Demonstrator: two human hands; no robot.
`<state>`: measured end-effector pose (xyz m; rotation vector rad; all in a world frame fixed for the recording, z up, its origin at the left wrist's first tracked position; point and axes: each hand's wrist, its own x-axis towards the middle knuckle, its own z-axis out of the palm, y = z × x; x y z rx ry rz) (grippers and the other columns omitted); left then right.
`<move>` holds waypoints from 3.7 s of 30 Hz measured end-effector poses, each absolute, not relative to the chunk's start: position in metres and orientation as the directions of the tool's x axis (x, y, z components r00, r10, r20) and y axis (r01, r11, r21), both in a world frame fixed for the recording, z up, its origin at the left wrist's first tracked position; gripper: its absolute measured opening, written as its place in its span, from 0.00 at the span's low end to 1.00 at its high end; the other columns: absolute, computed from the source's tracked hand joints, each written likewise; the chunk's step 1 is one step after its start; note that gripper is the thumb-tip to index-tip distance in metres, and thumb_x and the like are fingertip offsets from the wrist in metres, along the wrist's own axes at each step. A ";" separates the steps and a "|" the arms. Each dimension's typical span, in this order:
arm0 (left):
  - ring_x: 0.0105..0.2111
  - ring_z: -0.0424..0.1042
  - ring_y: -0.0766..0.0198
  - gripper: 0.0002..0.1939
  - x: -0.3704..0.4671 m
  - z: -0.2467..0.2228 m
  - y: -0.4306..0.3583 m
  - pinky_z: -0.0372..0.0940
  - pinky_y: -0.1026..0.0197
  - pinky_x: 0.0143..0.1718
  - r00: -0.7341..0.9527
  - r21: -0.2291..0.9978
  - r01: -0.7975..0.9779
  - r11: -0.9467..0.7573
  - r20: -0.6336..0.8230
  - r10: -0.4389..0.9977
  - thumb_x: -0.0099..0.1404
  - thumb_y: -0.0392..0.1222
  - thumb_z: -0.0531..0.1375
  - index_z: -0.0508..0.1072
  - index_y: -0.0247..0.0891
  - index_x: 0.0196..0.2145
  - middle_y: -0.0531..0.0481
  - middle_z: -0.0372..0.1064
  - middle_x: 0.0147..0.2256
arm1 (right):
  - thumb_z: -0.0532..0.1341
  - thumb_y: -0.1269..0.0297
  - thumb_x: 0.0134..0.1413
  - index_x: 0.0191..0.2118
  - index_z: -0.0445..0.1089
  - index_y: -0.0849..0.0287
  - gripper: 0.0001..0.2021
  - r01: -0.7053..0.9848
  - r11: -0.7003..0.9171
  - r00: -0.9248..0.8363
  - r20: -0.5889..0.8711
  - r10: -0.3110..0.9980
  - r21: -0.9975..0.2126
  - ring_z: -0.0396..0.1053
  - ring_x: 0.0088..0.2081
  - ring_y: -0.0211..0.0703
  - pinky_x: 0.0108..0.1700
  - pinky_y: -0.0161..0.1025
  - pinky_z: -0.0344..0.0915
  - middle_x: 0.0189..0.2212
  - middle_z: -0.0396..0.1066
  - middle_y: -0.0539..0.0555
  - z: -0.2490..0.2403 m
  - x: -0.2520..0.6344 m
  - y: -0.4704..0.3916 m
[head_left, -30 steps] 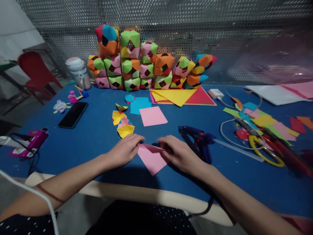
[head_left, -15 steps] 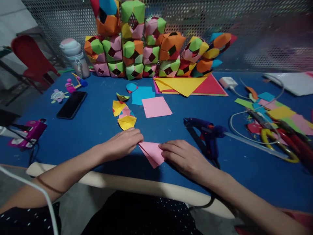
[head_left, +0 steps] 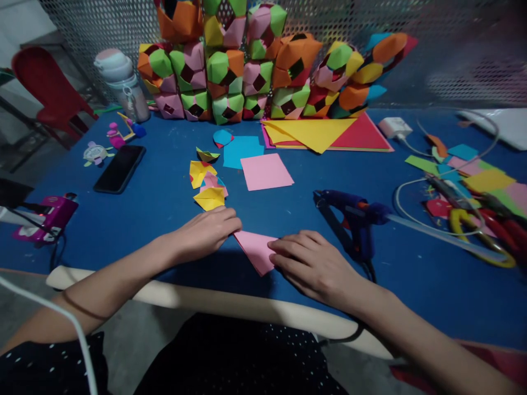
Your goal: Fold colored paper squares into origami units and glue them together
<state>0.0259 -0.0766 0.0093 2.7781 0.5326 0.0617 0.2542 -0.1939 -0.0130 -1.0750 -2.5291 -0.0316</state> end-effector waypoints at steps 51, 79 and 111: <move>0.30 0.63 0.62 0.10 0.033 0.010 -0.110 0.57 0.61 0.26 0.924 -0.086 0.382 -0.920 0.052 0.379 0.65 0.34 0.49 0.68 0.33 0.30 0.46 0.66 0.30 | 0.52 0.69 0.57 0.42 0.69 0.63 0.11 0.664 0.743 -0.705 0.261 0.659 -0.083 0.63 0.39 0.45 0.42 0.44 0.56 0.43 0.70 0.57 -0.005 0.255 -0.192; 0.31 0.66 0.58 0.14 0.038 0.014 -0.113 0.57 0.60 0.25 0.947 -0.142 0.320 -0.937 0.064 0.314 0.63 0.48 0.52 0.70 0.34 0.31 0.44 0.68 0.32 | 0.49 0.74 0.57 0.41 0.69 0.65 0.13 0.840 0.540 -0.533 0.286 0.797 0.060 0.66 0.31 0.46 0.38 0.45 0.55 0.30 0.74 0.59 0.007 0.285 -0.218; 0.22 0.70 0.67 0.07 0.052 0.019 -0.106 0.67 0.62 0.25 0.602 0.951 0.293 -0.103 -0.100 0.792 0.58 0.34 0.52 0.61 0.35 0.37 0.54 0.66 0.24 | 0.57 0.64 0.50 0.36 0.63 0.61 0.08 0.278 -0.020 0.046 -0.008 0.999 -0.960 0.65 0.26 0.38 0.28 0.37 0.64 0.25 0.65 0.50 0.000 0.251 -0.167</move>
